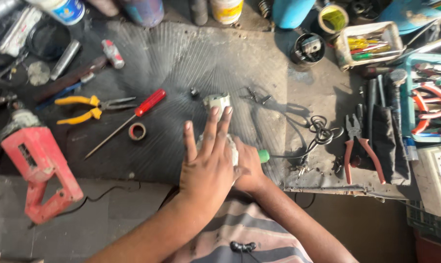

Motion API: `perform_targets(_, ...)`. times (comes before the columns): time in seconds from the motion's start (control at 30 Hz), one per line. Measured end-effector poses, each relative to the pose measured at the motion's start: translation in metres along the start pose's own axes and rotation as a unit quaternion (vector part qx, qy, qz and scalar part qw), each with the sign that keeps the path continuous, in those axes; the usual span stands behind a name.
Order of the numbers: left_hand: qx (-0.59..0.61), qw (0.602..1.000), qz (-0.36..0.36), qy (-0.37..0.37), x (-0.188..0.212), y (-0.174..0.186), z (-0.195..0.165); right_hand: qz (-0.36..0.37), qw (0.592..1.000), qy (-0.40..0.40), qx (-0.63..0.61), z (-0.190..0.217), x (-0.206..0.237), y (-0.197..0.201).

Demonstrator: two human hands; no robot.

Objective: The person wipes grease and dirt from a disassembled power tool motor housing using a rag, turning the housing to clean its inner and outer surfaces. They handle a green angle grinder on the bench and at the end dip the rag into a can of liquid and reposition containers on the workbench.

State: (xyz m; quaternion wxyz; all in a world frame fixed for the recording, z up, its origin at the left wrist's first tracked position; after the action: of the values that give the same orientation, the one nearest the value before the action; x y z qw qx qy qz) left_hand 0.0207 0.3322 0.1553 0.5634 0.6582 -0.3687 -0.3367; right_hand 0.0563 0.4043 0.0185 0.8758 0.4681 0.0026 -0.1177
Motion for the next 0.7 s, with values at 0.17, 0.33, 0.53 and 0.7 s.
perform_targets(0.17,-0.053,0.994,-0.076,-0.057,0.028,0.037,-0.023,-0.074,0.994,0.044,-0.072,0.008,0.002,0.014)
perform_targets(0.33,-0.063,0.998,-0.01,-0.017,0.014,-0.001,0.0,-0.05,0.996,0.019,-0.071,0.004,0.0,0.01)
perform_targets(0.53,-0.113,0.982,-0.11,-0.1,0.042,-0.004,-0.004,-0.061,0.995,0.045,-0.062,0.014,0.002,0.02)
perform_targets(0.7,-0.079,0.956,-0.162,-0.232,0.071,-0.002,0.018,-0.078,0.994,0.054,-0.062,0.021,0.002,0.029)
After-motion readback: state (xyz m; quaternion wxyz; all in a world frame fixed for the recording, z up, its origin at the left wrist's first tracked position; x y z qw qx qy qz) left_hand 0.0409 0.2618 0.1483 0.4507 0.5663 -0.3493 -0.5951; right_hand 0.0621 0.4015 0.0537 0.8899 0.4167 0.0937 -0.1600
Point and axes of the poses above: each hand's wrist, its own x-axis away from the middle knuckle, its own y-axis out of the back of the hand, z = x × y, the point moved 8 cm from there along -x, towards the middle knuckle, and after that the axes turned 9 degrees about x, right-handed, at the moved point
